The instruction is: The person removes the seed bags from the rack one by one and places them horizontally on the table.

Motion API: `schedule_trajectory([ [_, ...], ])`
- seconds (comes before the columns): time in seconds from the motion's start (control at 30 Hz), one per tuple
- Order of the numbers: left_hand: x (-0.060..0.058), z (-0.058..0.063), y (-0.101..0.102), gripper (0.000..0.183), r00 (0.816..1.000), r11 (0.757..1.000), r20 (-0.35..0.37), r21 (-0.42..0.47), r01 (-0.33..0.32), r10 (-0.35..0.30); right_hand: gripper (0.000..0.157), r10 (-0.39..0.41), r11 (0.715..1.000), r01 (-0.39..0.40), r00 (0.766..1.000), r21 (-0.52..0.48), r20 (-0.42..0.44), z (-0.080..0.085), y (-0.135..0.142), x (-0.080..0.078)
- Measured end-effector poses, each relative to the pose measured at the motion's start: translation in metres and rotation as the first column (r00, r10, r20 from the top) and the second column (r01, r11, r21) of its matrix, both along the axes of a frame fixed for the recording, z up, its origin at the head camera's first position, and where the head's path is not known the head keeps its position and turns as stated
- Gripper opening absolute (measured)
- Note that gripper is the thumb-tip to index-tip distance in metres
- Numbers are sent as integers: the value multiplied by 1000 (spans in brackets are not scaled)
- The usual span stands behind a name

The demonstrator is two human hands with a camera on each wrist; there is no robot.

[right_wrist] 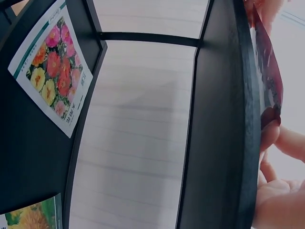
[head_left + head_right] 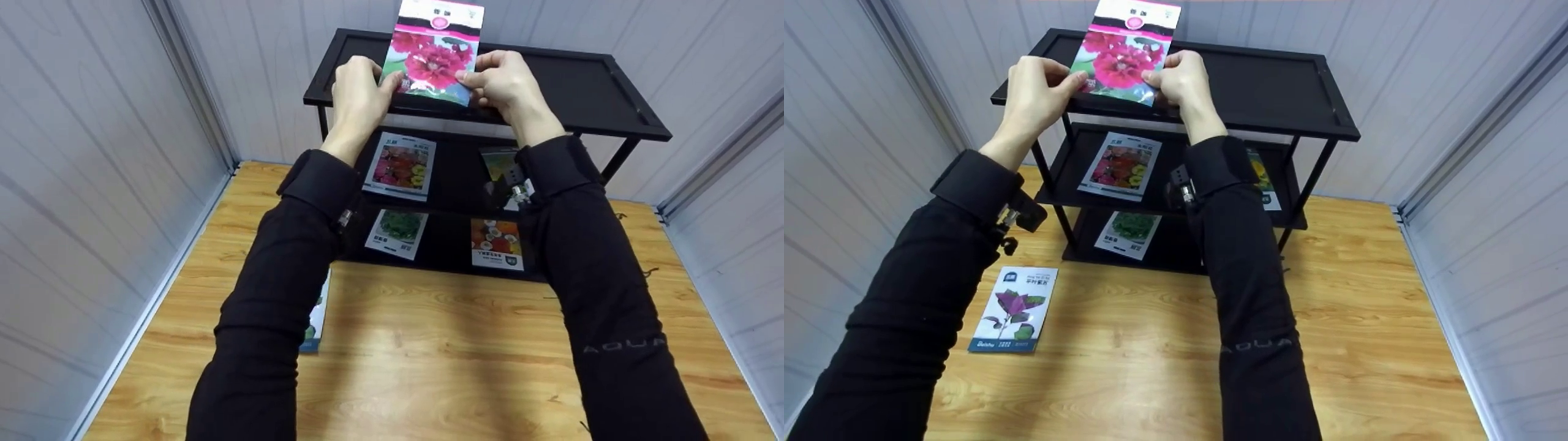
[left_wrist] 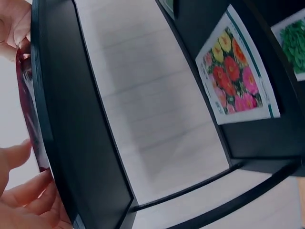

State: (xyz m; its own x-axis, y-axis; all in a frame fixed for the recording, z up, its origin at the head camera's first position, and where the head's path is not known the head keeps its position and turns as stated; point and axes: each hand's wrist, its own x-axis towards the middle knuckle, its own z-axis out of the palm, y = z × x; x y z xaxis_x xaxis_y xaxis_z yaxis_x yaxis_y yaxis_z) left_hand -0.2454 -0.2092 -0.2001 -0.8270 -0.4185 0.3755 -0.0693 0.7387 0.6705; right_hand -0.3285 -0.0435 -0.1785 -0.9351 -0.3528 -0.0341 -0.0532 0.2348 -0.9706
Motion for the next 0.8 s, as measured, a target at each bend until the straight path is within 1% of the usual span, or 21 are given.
schedule_trajectory([
  [0.07,1,-2,1,26,998,998,-66,54,15,-11,31,17,999,-17,1000,-42,-4,0,3,2],
  [0.13,2,-5,3,26,991,993,-130,109,44,-30,31,31,997,-33,999,-68,-25,-2,7,4],
  [0.27,7,-13,9,22,973,969,-220,213,124,-76,31,40,993,-47,997,-107,-64,-5,18,10],
  [0.37,12,-18,14,22,960,949,-259,263,175,-105,31,46,982,-57,997,-181,-64,-8,27,16],
  [0.5,19,-23,19,21,945,922,-296,311,232,-138,33,74,953,-87,996,-290,-55,-12,39,26],
  [0.57,22,-27,22,20,934,908,-321,326,262,-154,34,86,939,-97,995,-329,-49,-15,44,31],
  [0.7,30,-37,27,18,911,872,-367,364,326,-188,34,106,906,-108,994,-410,-27,-24,54,40],
  [0.73,32,-39,28,18,905,860,-378,376,344,-197,34,109,899,-110,994,-423,-28,-27,57,42],
  [0.8,36,-44,30,17,898,834,-387,407,372,-211,34,111,890,-115,993,-442,-34,-33,61,47],
])
